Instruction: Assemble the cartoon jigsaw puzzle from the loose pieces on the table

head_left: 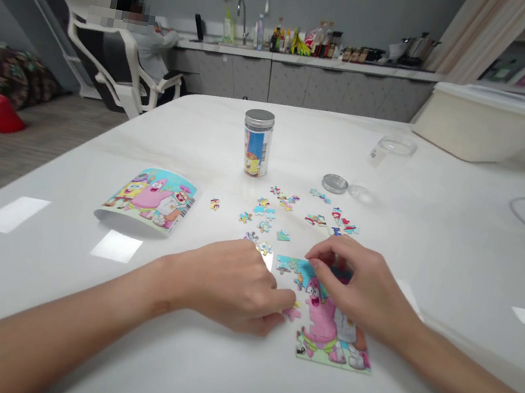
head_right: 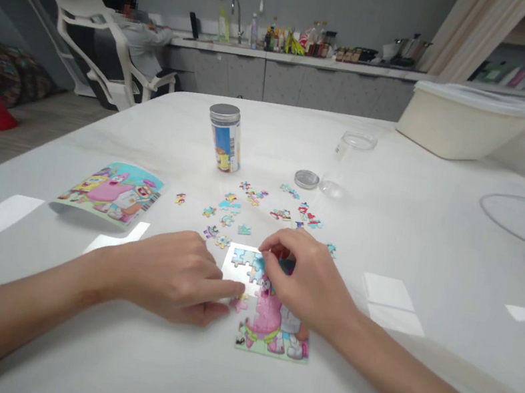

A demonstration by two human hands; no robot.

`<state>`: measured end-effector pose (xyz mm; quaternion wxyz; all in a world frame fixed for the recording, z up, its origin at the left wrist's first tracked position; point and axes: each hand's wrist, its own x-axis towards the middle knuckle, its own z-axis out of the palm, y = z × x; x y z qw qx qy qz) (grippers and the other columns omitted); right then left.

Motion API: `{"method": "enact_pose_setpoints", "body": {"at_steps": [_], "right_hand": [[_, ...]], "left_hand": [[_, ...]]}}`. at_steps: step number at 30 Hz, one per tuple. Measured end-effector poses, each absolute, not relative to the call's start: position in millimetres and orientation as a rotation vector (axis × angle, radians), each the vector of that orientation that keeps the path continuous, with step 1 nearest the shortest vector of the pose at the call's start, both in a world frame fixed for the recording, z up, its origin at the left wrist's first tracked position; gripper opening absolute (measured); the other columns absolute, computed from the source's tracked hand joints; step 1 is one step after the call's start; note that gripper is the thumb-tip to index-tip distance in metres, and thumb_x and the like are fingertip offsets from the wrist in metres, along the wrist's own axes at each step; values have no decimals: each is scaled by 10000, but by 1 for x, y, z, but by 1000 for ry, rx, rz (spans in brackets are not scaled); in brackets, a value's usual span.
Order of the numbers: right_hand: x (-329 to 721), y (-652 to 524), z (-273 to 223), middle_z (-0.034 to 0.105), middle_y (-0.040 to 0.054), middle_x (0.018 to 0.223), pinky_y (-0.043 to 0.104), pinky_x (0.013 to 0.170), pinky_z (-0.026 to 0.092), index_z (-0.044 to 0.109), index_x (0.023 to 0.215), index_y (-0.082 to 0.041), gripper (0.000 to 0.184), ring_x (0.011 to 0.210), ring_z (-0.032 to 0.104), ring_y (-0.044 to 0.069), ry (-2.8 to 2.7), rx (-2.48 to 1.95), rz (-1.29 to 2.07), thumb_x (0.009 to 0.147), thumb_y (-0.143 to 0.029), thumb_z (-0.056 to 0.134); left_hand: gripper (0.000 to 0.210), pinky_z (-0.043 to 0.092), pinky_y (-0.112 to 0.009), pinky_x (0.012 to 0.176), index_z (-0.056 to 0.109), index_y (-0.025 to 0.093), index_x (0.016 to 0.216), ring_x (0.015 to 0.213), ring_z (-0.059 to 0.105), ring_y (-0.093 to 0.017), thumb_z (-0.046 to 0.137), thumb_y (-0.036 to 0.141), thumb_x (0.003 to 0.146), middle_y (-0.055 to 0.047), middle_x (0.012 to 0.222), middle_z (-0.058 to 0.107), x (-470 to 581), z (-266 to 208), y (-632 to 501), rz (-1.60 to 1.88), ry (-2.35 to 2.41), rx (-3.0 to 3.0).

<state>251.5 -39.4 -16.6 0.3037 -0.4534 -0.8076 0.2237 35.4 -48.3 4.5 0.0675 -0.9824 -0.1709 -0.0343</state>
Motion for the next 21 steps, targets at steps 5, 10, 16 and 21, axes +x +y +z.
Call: {"method": "enact_pose_setpoints", "body": {"at_steps": [5,10,16,21], "right_hand": [[250,-39,-15,632,13,732,277,583,455,640,796,-200,111,637,567,139,-2129,-1212,618,823,-152,545],[250,-39,-15,635,11,730,279,589,450,638,791,-200,115,637,563,138,-2131,-1202,612,817,-135,546],[250,-39,-14,644,15,742,280,581,452,635,792,-201,112,639,563,140,-2123,-1188,610,813,-135,548],[250,-39,-14,647,16,750,281,590,458,635,791,-196,116,645,571,138,-2122,-1189,634,804,-130,542]], "left_hand": [[93,164,-307,409,574,182,798,381,420,-112,491,176,840,37,493,568,34,7,-48,-77,-513,-3008],[187,161,-303,410,520,186,726,379,397,-97,463,209,902,45,477,535,34,8,-47,-162,-508,-2979],[177,163,-309,407,529,188,792,368,400,-105,444,268,925,41,477,549,33,7,-46,-139,-507,-2984],[124,201,-295,420,594,201,940,410,450,-124,503,200,856,46,519,593,33,8,-49,-127,-522,-3123]]}}
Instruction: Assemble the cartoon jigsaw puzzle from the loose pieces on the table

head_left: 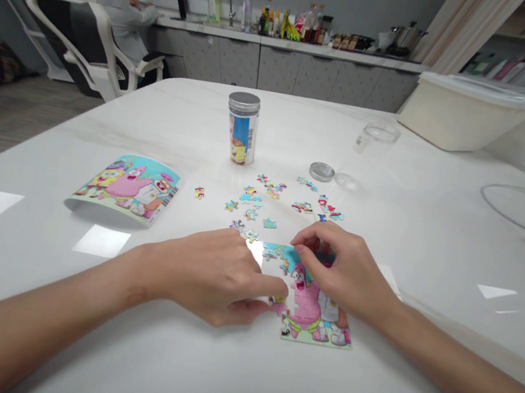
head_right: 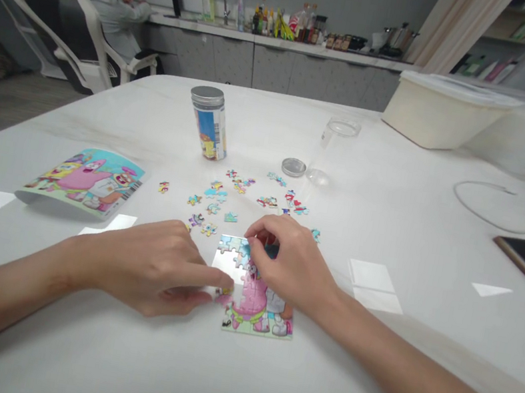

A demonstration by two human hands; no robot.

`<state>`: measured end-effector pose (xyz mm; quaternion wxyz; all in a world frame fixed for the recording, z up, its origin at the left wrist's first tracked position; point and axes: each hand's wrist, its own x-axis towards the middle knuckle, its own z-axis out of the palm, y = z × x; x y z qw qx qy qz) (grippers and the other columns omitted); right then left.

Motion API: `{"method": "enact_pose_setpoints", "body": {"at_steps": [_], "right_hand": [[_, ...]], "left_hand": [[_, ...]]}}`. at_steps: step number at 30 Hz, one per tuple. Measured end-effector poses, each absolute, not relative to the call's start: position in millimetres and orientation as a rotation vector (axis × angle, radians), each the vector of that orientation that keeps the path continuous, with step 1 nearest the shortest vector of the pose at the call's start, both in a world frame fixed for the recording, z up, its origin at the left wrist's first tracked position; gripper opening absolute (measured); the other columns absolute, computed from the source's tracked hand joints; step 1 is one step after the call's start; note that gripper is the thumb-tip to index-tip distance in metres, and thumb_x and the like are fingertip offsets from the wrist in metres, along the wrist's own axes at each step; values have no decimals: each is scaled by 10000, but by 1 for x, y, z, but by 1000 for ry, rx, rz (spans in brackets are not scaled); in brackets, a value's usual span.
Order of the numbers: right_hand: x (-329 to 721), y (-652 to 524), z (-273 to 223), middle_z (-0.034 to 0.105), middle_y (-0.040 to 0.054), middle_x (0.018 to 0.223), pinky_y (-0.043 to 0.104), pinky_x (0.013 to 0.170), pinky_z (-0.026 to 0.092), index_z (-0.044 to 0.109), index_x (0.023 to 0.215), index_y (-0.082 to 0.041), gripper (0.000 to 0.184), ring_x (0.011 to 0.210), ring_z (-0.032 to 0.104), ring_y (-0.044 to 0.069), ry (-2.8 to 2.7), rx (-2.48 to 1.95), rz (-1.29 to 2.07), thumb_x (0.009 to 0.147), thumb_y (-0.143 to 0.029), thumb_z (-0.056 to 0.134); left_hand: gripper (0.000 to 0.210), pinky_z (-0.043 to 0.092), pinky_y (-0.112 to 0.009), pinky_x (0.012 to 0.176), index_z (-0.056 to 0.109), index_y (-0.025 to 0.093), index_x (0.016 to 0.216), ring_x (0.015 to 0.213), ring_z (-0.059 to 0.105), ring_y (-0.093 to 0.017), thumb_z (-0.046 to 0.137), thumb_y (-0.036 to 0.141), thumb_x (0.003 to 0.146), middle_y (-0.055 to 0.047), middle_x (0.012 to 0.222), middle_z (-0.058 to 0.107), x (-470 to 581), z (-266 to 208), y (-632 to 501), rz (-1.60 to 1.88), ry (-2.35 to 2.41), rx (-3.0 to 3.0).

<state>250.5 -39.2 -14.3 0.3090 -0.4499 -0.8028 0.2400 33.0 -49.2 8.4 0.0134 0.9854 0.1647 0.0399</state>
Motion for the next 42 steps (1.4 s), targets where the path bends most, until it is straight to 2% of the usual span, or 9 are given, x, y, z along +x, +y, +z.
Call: {"method": "enact_pose_setpoints", "body": {"at_steps": [5,16,26,36,42], "right_hand": [[249,-39,-14,645,15,743,286,604,462,635,790,-193,115,656,574,141,-2116,-1186,646,805,-130,539],[249,-38,-14,631,5,721,291,634,447,635,785,-186,109,672,560,140,-2123,-1175,609,797,-121,548],[249,-38,-15,646,9,737,295,648,459,634,790,-182,110,690,579,142,-2127,-1150,645,795,-112,548],[250,-38,-15,657,11,753,296,641,465,629,784,-184,111,689,586,142,-2128,-1157,650,786,-114,543],[250,-37,-15,665,15,770,298,646,471,630,790,-184,111,693,594,143,-2134,-1153,662,780,-116,542]], "left_hand": [[111,212,-290,425,624,201,875,421,458,-118,512,201,875,42,516,588,34,7,-49,112,515,3030],[146,240,-279,431,574,190,854,404,456,-106,469,265,922,47,513,589,34,3,-47,195,590,3068],[90,213,-280,432,599,199,895,407,436,-117,525,247,875,66,474,531,35,7,-47,174,621,3044],[156,183,-269,417,597,194,913,372,349,-105,444,211,888,70,441,450,35,7,-49,171,651,3080],[149,193,-269,416,604,194,862,378,370,-107,458,214,876,67,443,448,36,7,-49,160,652,3077]]}}
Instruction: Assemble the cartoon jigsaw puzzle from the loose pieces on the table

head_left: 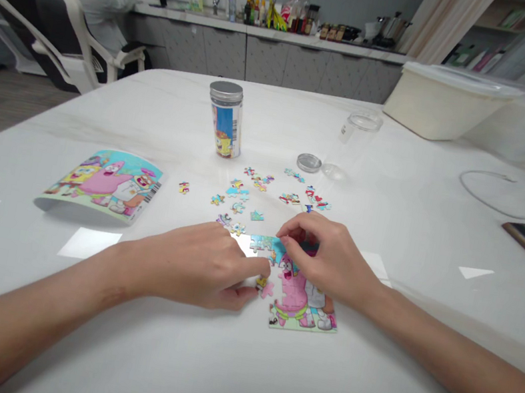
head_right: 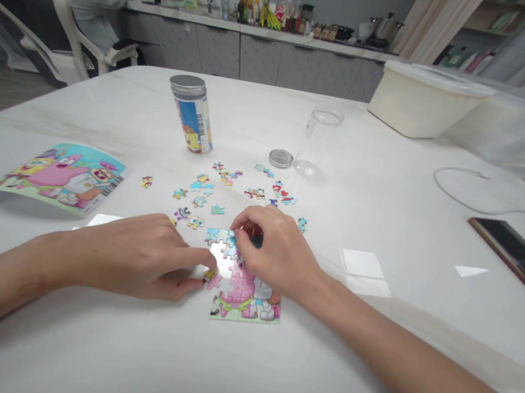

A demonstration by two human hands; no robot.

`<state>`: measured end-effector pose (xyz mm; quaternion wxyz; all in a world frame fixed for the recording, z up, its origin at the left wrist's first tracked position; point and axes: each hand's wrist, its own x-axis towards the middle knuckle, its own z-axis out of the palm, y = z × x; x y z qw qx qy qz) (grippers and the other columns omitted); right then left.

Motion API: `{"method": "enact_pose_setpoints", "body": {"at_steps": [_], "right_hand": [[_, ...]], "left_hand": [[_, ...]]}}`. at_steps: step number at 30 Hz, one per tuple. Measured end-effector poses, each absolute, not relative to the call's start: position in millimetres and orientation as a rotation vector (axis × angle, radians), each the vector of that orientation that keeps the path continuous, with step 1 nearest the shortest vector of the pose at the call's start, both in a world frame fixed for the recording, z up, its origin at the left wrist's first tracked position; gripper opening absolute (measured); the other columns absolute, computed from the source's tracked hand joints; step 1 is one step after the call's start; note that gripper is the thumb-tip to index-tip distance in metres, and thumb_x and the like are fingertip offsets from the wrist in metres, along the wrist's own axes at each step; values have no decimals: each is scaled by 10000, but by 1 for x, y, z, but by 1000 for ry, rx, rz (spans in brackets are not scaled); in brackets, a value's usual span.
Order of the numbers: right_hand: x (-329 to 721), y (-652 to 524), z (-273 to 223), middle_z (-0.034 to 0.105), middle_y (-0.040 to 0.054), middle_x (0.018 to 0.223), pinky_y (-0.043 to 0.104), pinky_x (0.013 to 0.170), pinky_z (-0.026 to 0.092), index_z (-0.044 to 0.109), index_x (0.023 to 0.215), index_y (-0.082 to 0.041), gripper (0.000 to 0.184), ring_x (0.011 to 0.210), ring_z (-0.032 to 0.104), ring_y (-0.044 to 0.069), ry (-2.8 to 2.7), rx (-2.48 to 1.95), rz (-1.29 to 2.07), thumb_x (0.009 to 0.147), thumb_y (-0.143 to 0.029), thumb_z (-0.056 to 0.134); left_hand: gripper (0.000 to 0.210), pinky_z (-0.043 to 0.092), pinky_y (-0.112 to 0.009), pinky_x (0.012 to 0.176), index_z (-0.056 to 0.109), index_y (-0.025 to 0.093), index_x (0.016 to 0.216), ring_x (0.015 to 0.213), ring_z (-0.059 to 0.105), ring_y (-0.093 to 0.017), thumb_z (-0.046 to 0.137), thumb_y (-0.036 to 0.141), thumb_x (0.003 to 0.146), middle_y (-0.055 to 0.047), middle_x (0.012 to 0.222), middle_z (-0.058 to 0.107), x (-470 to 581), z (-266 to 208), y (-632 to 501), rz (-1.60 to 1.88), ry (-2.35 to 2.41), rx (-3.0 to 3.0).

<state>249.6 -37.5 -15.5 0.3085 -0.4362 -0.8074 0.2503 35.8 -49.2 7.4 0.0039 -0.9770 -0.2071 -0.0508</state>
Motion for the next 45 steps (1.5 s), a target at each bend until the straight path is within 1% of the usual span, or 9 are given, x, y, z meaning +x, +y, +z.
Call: {"method": "enact_pose_setpoints", "body": {"at_steps": [3,9,13,17,26,33,38,42,45], "right_hand": [[249,-37,-15,663,15,765,297,643,468,629,784,-183,109,691,592,143,-2138,-1156,655,778,-113,545],[250,-37,-15,661,16,763,298,652,466,628,788,-183,106,700,594,146,-2142,-1146,650,788,-117,544],[251,-37,-16,662,14,762,297,654,463,627,787,-184,104,697,589,144,-2147,-1145,656,791,-120,545],[250,-37,-17,657,9,756,295,654,458,626,787,-185,108,702,586,144,-2150,-1145,661,785,-111,548],[249,-38,-14,665,15,763,310,667,466,626,790,-191,113,716,590,153,-2150,-1168,683,784,-111,546],[249,-38,-14,669,17,763,320,678,469,628,789,-194,110,719,594,159,-2162,-1171,667,785,-118,549],[250,-38,-13,666,15,754,320,683,467,630,788,-189,111,725,593,159,-2165,-1169,675,786,-113,550],[249,-39,-14,666,14,758,316,681,467,633,793,-190,116,723,594,156,-2161,-1179,682,793,-111,548],[249,-39,-14,664,11,756,314,681,468,632,790,-193,119,723,592,155,-2165,-1179,681,796,-110,547]], "left_hand": [[142,212,-262,415,599,190,860,379,385,-111,470,247,873,73,435,443,36,6,-50,-202,-683,-3072],[129,240,-248,406,585,185,891,370,378,-103,480,253,860,91,431,435,40,1,-53,-348,-742,-3087],[117,261,-231,405,588,188,880,374,375,-93,492,254,866,95,433,430,44,-1,-55,-342,-785,-3112],[145,243,-232,401,593,190,824,378,388,-97,484,268,879,80,434,437,43,-2,-55,-334,-758,-3107],[175,236,-241,413,622,189,857,382,372,-92,463,249,899,74,440,463,41,1,-54,-371,-686,-3166],[216,214,-234,406,637,184,830,379,362,-93,433,211,895,61,438,455,44,0,-56,-348,-739,-3184],[212,223,-257,414,646,181,896,382,384,-106,436,209,914,55,447,496,42,0,-55,-335,-645,-3171],[218,238,-284,427,653,178,957,401,421,-110,437,165,929,38,504,569,40,2,-54,-249,-467,-3201],[214,246,-288,434,651,175,990,420,449,-108,445,160,937,30,530,590,39,3,-54,-208,-428,-3222]]}}
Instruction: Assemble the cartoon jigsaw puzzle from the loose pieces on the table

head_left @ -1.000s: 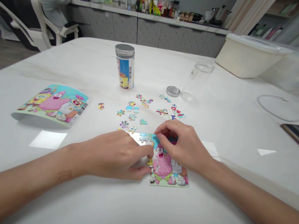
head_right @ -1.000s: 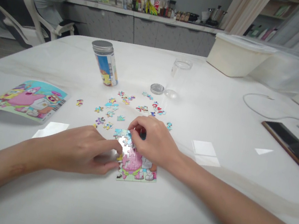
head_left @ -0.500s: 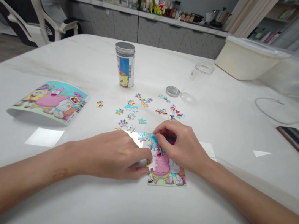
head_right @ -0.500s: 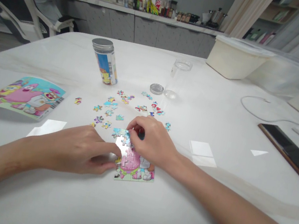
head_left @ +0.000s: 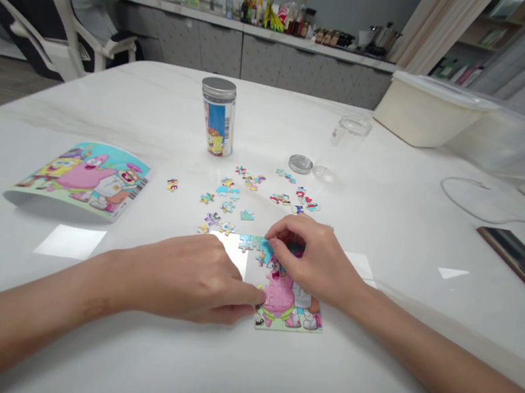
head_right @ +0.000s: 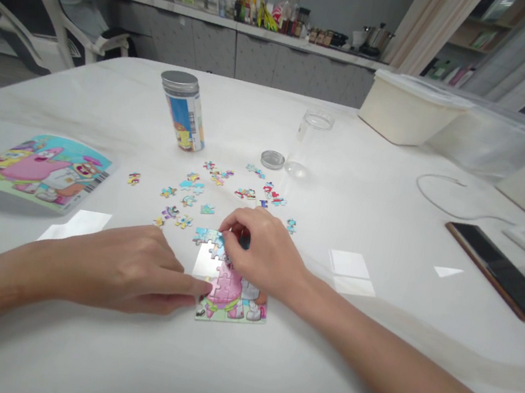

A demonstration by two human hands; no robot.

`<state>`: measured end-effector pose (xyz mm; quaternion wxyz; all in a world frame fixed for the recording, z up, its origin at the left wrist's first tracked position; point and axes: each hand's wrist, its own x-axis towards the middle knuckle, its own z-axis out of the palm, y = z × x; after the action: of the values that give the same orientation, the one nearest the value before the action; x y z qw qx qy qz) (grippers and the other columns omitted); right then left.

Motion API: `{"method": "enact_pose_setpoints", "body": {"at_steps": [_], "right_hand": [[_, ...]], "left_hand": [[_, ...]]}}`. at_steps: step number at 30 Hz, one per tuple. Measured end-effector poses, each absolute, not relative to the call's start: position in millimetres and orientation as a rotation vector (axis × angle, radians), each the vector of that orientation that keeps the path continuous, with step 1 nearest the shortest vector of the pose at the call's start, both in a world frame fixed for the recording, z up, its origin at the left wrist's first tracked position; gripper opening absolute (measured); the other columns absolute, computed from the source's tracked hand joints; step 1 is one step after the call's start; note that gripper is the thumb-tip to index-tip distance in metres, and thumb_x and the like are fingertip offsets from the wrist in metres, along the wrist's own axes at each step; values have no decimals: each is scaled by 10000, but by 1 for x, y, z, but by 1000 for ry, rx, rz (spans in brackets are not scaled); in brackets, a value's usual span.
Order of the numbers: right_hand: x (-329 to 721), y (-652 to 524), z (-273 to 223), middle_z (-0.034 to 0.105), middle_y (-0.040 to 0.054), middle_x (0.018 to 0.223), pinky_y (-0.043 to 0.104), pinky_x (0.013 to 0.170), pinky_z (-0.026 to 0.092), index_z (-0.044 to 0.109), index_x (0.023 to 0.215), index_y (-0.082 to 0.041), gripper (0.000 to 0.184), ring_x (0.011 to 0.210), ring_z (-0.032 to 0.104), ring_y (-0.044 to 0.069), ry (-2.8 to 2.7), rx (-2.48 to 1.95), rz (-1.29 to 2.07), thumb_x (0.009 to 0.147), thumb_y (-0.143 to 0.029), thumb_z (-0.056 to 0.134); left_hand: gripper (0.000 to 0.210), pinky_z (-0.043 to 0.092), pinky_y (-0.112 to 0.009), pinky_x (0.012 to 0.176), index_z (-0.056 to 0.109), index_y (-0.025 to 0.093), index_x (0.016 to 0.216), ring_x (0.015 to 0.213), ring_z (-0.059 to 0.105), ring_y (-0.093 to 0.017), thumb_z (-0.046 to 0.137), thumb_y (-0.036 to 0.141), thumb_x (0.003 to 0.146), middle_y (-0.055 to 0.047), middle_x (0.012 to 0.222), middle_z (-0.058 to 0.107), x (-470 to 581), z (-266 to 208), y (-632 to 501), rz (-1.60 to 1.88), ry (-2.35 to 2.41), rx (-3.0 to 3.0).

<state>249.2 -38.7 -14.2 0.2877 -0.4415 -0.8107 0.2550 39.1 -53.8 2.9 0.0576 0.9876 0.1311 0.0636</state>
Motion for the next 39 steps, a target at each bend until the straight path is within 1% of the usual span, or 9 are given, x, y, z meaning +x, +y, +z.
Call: {"method": "enact_pose_setpoints", "body": {"at_steps": [7,13,16,19,21,27,32,36,39], "right_hand": [[249,-37,-14,668,11,764,314,688,470,627,792,-196,126,735,594,156,-2174,-1178,682,802,-107,538],[249,-38,-15,666,9,762,310,689,468,628,796,-199,115,741,594,158,-2175,-1170,673,808,-119,546],[249,-38,-14,664,6,759,308,694,467,628,796,-197,115,740,596,156,-2171,-1173,672,808,-119,545],[249,-38,-14,663,4,759,309,698,466,625,793,-197,117,740,596,155,-2170,-1172,674,805,-114,544],[249,-38,-13,663,3,760,310,698,466,623,792,-198,116,738,595,155,-2173,-1174,677,804,-114,544],[250,-38,-15,657,0,756,310,692,466,621,792,-200,111,730,589,152,-2171,-1172,689,804,-117,549],[249,-38,-13,640,4,777,299,677,458,617,794,-195,116,720,575,141,-2141,-1146,702,803,-105,544],[251,-35,-11,613,0,762,282,626,426,599,789,-192,99,687,542,131,-2083,-1135,703,813,-116,540],[255,-30,-11,592,-1,778,284,609,411,571,891,-200,86,688,534,135,-1952,-1192,781,869,-171,494]], "left_hand": [[180,223,-290,428,628,191,977,412,446,-108,455,171,930,37,521,583,40,4,-56,156,422,3036],[141,247,-276,415,579,199,938,394,427,-109,439,204,923,50,500,567,40,2,-56,232,473,3027],[124,240,-277,413,574,200,906,390,410,-110,478,279,907,65,462,506,41,1,-57,257,559,3039],[214,231,-280,404,558,193,893,397,404,-118,537,405,872,71,461,475,42,0,-58,263,658,3032],[247,232,-281,400,545,193,881,403,406,-119,547,440,864,69,474,481,43,-1,-59,237,691,3024],[195,212,-278,390,546,193,844,380,387,-109,529,384,876,71,454,473,45,-3,-61,230,646,2990],[222,231,-267,389,553,193,900,389,420,-115,565,409,852,71,459,495,44,-2,-60,211,666,2997],[222,280,-260,409,558,182,916,383,435,-116,477,389,903,60,462,511,40,-3,-54,322,746,3076],[218,251,-252,403,582,169,942,363,433,-113,423,318,932,60,438,496,37,-4,-47,337,888,3116]]}}
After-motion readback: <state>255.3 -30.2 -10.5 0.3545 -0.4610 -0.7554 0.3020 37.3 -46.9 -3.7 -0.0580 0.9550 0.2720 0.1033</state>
